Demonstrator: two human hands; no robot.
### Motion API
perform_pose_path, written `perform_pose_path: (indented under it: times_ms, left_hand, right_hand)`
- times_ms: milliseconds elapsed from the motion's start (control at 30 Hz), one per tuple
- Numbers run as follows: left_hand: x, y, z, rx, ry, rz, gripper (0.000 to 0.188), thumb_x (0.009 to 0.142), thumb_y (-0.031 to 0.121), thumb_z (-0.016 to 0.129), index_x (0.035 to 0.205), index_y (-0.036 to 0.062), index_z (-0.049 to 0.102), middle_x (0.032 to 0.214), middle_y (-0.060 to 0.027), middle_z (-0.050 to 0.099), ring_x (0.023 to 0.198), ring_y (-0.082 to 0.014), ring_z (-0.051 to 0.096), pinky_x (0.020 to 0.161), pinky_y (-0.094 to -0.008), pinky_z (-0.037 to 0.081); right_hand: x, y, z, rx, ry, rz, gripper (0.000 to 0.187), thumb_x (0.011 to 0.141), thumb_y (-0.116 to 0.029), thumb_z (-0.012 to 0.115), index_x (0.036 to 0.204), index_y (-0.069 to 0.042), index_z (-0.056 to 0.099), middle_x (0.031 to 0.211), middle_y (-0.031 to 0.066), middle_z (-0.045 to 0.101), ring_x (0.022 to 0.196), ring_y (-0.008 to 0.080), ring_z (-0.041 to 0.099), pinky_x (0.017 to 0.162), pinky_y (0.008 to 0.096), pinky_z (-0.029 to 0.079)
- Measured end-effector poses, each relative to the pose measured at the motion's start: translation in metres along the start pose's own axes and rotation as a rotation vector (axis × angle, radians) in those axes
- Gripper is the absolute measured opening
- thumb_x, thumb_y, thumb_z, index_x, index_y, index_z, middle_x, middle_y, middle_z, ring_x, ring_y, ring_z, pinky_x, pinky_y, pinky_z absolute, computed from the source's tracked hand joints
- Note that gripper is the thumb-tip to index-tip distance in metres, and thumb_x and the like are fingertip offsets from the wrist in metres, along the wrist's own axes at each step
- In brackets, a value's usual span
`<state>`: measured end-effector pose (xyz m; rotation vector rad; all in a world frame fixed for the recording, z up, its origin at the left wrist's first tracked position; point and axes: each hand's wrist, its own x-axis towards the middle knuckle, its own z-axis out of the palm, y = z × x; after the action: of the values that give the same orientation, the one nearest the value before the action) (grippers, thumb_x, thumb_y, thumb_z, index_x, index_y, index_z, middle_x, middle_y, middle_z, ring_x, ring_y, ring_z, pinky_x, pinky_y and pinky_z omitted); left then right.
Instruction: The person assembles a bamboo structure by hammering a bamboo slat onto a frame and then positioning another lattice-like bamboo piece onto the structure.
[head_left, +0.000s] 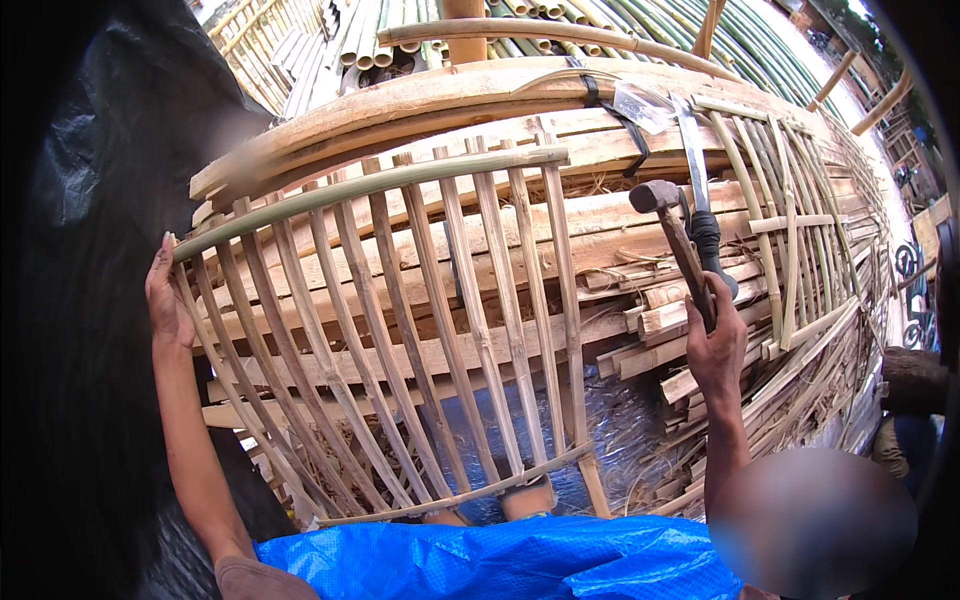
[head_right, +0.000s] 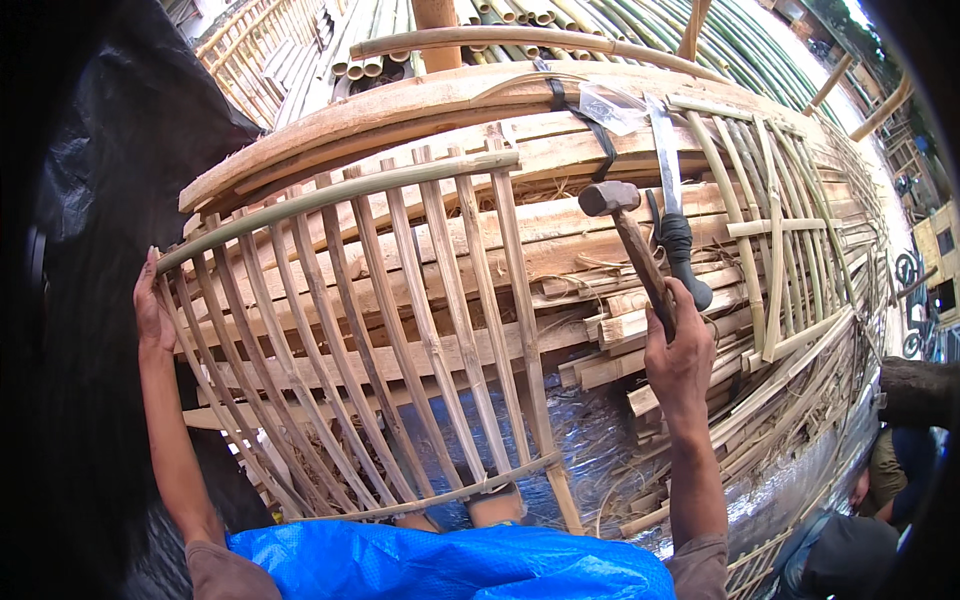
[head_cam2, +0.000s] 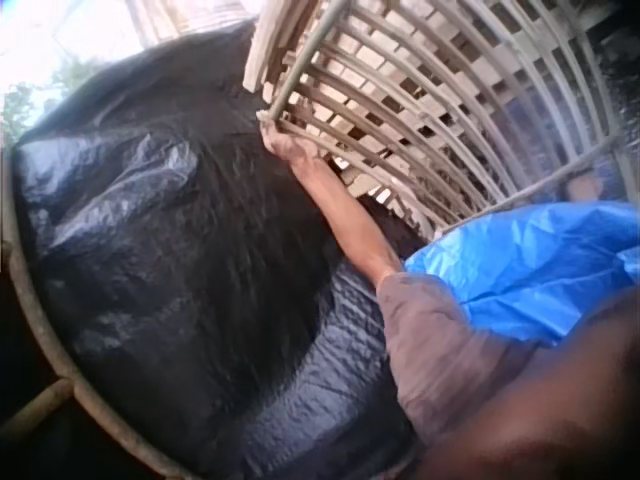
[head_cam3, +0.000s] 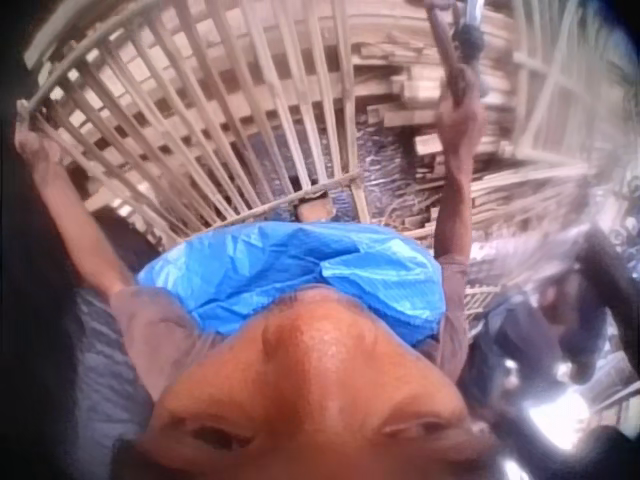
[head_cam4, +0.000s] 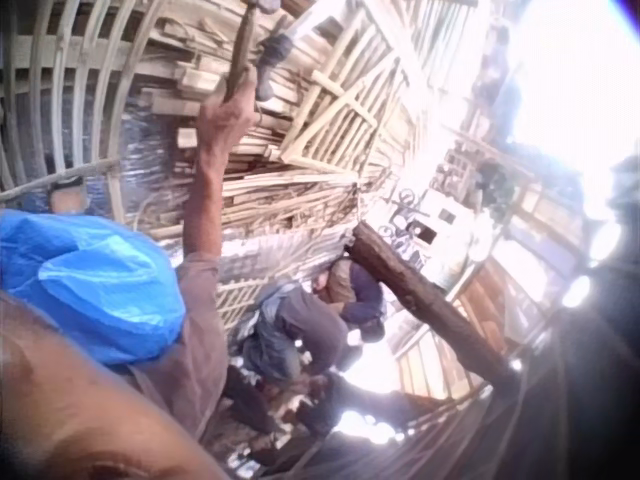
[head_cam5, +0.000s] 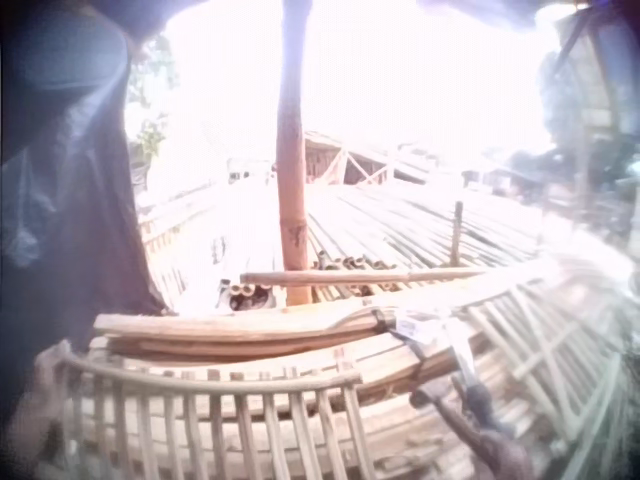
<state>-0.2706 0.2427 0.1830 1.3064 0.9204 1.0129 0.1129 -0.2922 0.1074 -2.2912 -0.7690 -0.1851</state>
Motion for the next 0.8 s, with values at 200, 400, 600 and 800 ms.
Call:
perform_pose_path:
  times_ms: [200,400,600,800]
  left_hand:
    - [0.024,0.087,-0.055,-0.086,-0.034,0.129,0.033,0.102,0.030,0.056,0.125,0.0078,0.063,0.109,-0.0036,0.069,0.088,-0.0121,0.066,0.081,-0.0287,0.056]
    - [0.044,0.085,-0.078,-0.068,0.019,0.049,0.032,0.101,0.035,0.058,0.118,0.0090,0.067,0.099,-0.0032,0.071,0.085,-0.0136,0.067,0.077,-0.0278,0.056]
    - [0.072,0.031,-0.058,-0.044,0.065,-0.071,0.029,0.098,0.037,0.063,0.108,0.0100,0.067,0.090,-0.0030,0.070,0.082,-0.0155,0.067,0.074,-0.0307,0.056]
    - [0.091,-0.014,-0.072,-0.075,0.010,-0.074,0.026,0.099,0.035,0.063,0.108,0.0106,0.064,0.094,-0.0031,0.068,0.086,-0.0149,0.066,0.077,-0.0311,0.055]
  right_hand:
    - [0.020,0.016,0.011,-0.367,-0.032,-0.105,0.035,0.085,-0.013,0.071,0.119,-0.012,0.061,0.091,0.0131,0.067,0.086,0.0362,0.065,0.073,0.0468,0.051]
    - [0.074,-0.001,-0.002,-0.271,-0.116,-0.129,0.023,0.090,-0.023,0.070,0.106,-0.006,0.070,0.090,0.0125,0.070,0.081,0.0285,0.068,0.073,0.0413,0.053]
    - [0.246,-0.028,-0.005,-0.350,-0.220,-0.208,0.026,0.092,-0.019,0.068,0.114,-0.006,0.069,0.089,0.0136,0.073,0.078,0.0233,0.070,0.076,0.0376,0.055]
    - [0.336,-0.011,0.028,-0.499,-0.387,-0.206,0.017,0.087,-0.016,0.070,0.103,-0.011,0.077,0.094,0.0104,0.075,0.086,0.0239,0.070,0.082,0.0367,0.055]
